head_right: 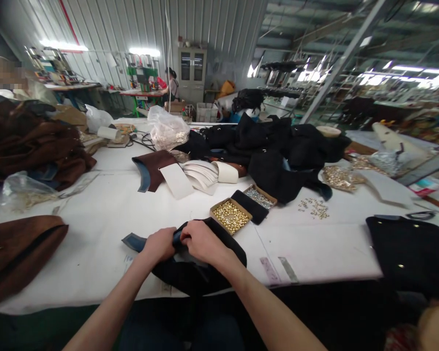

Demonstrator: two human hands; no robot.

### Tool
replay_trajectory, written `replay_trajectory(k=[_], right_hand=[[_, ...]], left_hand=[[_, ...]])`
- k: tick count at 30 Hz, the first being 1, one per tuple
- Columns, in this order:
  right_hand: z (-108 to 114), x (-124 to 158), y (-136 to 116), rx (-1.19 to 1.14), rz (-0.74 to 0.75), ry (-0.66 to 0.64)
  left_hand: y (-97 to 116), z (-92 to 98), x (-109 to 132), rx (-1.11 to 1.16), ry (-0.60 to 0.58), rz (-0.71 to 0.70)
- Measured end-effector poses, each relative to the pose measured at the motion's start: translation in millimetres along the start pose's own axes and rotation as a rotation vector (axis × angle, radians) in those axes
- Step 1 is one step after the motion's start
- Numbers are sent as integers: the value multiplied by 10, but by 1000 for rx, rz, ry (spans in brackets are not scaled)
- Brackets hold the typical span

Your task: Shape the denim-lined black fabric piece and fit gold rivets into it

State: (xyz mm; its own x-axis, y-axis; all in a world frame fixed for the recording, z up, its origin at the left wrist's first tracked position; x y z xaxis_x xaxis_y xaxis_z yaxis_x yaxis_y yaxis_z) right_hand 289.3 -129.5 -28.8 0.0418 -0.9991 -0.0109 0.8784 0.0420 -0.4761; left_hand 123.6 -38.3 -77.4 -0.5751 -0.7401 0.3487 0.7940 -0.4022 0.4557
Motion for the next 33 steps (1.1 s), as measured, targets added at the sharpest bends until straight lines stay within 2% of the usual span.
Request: replay_trajectory(k=[4,8,14,19,24,29,33], right_hand=[[-73,-65,248,-108,-28,-29],[-83,-37,358,-154,-33,-15],[-99,17,375,-227,85,-26],[-325,-2,434,-138,142,-56],[-595,-43,465,-159,92,-62],[-658,-117,431,-183,36,-80],[-692,-186,400,-187,21,-23]], left_hand=[[45,32,-64,-13,-2,27],[52,44,-86,-1,-7,43],[12,5,-71,29,26,53],[22,-50,-44,37,75,36],[-24,-97,-29,72,102,13],[-94,-122,-48,117,108,10],[-124,-123,-68,149,109,1]])
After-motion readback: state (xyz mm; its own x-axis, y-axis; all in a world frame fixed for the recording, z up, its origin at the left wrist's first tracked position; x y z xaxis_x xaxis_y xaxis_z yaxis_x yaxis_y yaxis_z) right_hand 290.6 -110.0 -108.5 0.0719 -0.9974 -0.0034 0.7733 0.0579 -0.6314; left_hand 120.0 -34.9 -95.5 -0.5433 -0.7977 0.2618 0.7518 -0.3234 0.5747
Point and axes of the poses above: each hand's wrist, its own x-axis away from the middle knuckle, its own z-axis out of the back of the hand, y = z × x, the point moved 1 cm from there along -x, towards the middle knuckle, and after that the axes turned 11 degrees about x, right-handed, at the moved point
